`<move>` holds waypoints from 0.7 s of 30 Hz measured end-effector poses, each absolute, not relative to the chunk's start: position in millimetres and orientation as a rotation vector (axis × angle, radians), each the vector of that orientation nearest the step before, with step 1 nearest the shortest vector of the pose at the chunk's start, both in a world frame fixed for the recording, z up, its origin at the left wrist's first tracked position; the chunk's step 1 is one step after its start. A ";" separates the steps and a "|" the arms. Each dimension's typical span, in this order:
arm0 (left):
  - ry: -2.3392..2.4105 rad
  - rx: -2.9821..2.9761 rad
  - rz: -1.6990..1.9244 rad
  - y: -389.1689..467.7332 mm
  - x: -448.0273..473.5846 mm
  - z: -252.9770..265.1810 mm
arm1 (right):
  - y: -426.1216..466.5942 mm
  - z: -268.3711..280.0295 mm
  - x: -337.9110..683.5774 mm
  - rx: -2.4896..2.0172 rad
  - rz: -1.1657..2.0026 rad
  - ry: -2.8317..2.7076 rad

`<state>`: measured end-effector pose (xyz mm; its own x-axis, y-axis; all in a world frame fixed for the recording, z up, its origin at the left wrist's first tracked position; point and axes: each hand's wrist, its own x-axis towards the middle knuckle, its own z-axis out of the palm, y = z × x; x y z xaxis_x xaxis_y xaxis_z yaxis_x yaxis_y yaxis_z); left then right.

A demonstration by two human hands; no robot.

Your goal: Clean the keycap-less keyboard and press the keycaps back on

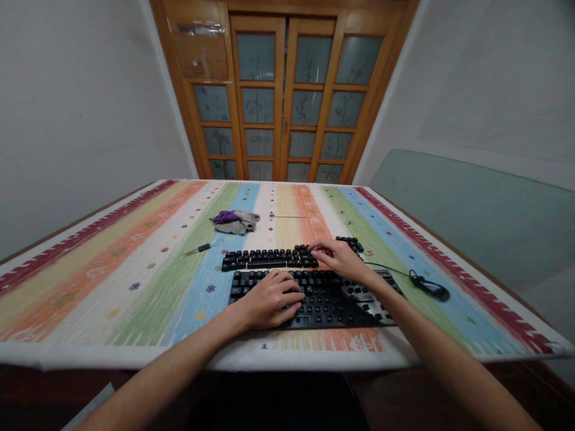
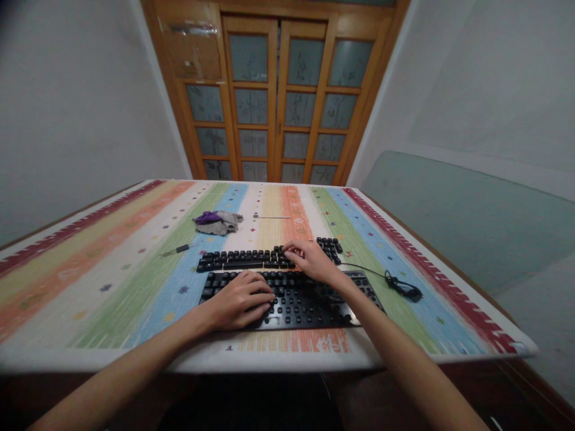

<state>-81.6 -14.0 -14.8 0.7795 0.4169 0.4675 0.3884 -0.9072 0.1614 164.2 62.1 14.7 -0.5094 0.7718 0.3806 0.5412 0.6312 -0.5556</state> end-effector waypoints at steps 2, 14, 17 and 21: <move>0.662 2.920 0.778 -13.7 -80.6 -12.4 | 45.7 11.1 171.8 -1.016 0.487 -2.262; 0.627 3.084 0.693 -2.1 -68.4 5.0 | -9.0 -15.8 177.4 -0.944 0.355 -2.315; 0.645 3.097 0.725 0.3 -63.2 7.2 | -12.0 -23.8 174.2 -0.909 0.255 -2.328; 0.656 3.095 0.728 0.7 -57.5 3.6 | -13.9 -28.1 170.3 -0.905 0.127 -2.367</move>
